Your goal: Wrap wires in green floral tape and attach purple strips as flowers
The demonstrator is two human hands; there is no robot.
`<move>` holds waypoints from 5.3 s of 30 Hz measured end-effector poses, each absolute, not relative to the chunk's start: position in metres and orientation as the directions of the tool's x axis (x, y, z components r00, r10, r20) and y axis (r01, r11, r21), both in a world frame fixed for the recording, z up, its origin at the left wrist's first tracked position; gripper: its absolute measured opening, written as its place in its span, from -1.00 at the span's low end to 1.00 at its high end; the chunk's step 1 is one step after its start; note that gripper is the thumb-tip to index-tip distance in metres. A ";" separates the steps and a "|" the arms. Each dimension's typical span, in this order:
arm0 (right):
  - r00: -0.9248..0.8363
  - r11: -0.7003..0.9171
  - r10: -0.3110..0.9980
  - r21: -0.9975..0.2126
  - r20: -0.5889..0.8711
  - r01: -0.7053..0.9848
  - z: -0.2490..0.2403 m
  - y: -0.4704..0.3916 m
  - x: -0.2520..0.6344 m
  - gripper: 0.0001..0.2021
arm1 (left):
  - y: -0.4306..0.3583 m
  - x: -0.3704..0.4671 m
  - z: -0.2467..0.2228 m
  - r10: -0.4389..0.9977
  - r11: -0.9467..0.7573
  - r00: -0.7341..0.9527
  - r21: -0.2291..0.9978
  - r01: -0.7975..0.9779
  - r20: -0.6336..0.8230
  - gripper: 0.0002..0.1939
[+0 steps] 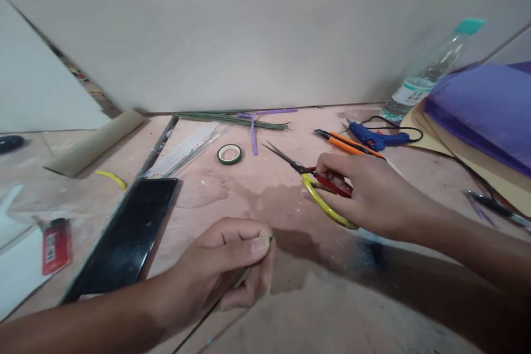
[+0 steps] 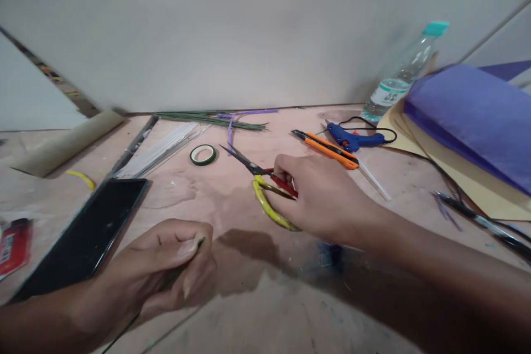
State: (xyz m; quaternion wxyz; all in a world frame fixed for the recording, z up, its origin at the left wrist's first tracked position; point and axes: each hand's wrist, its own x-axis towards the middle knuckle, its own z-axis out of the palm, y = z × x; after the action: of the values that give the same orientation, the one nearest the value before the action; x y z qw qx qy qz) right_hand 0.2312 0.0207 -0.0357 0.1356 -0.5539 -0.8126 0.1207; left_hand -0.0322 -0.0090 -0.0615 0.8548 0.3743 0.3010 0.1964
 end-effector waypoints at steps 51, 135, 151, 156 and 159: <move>-0.780 0.851 0.513 -0.095 0.357 0.517 -0.077 0.012 0.237 -0.64 | 0.020 -0.033 -0.060 0.586 -0.473 0.745 0.612 0.633 -0.318 -0.73; -0.103 0.431 0.864 -0.619 0.493 0.656 -0.118 0.037 0.320 -0.56 | 0.067 -0.063 -0.080 0.725 -0.563 0.669 0.699 0.441 0.162 -0.74; -0.037 0.184 0.982 -0.886 0.186 0.425 -0.115 0.031 0.323 -0.74 | 0.071 -0.065 -0.083 0.856 -0.304 0.516 0.848 0.434 0.043 -0.68; -0.088 0.073 0.995 -0.941 0.047 0.331 -0.117 0.029 0.326 -0.60 | 0.070 -0.066 -0.079 0.843 -0.414 0.523 0.776 0.476 0.130 -0.71; -0.084 0.006 0.996 -0.957 -0.019 0.289 -0.116 0.030 0.329 -0.53 | 0.069 -0.066 -0.079 0.804 -0.501 0.568 0.713 0.490 0.175 -0.71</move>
State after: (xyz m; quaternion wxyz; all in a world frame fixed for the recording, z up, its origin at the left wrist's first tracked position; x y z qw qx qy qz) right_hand 0.3285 0.0296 -0.1165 0.3979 -0.5475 -0.5869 0.4443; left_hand -0.0663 0.0693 -0.0789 0.3115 0.8289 0.3902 0.2522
